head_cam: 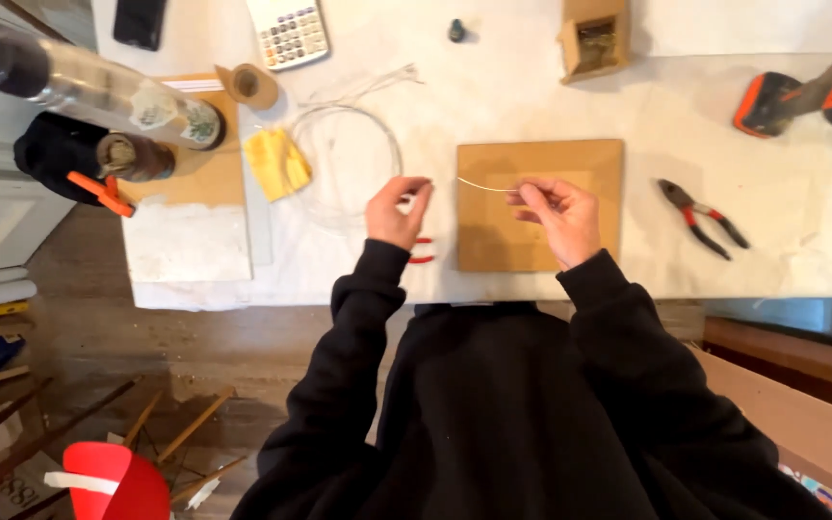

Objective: Installing a hanging wire and securing the backing of a picture frame using a power drill and pliers.

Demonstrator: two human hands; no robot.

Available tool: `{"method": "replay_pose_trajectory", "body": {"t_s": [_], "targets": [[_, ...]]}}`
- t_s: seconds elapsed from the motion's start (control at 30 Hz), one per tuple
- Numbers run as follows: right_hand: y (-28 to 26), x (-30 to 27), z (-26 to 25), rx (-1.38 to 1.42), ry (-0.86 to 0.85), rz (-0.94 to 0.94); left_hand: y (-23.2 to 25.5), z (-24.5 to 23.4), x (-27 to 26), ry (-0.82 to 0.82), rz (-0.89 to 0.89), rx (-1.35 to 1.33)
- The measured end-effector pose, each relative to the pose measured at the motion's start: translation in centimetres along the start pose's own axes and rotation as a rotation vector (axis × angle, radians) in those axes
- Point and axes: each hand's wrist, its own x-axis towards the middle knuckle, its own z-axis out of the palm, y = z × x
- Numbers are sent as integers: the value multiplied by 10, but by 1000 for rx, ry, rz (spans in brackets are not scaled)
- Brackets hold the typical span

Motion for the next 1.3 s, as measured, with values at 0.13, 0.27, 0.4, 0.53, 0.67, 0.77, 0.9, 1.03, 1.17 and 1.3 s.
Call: {"method": "replay_pose_trajectory", "body": {"t_s": [0.13, 0.27, 0.4, 0.53, 0.67, 0.77, 0.9, 1.03, 1.17, 1.3], "targets": [[-5, -9, -50, -2, -87, 10, 33, 66, -33, -160, -684, -659], [14, -17, -72, 106, -138, 105, 86, 125, -49, 56, -836, -1126], [24, -17, -103, 168, -144, 155, 89, 140, -55, 114, -859, -1031], [35, -16, -137, 190, -74, 212, 75, 137, -62, 122, -906, -1052], [38, -18, -172, 213, -13, 255, 60, 129, -64, 112, -932, -1062], [43, -13, -197, 200, 7, 272, 36, 124, -66, 124, -989, -1012], [41, -15, -221, 186, 10, 290, 13, 121, -66, 137, -980, -1050], [22, -15, -221, 143, -28, 293, 25, 111, -53, 128, -979, -1003], [18, -16, -212, 183, -50, 282, 37, 114, -49, 99, -961, -966], [24, -15, -210, 193, -57, 243, 53, 113, -43, 129, -947, -924]]}}
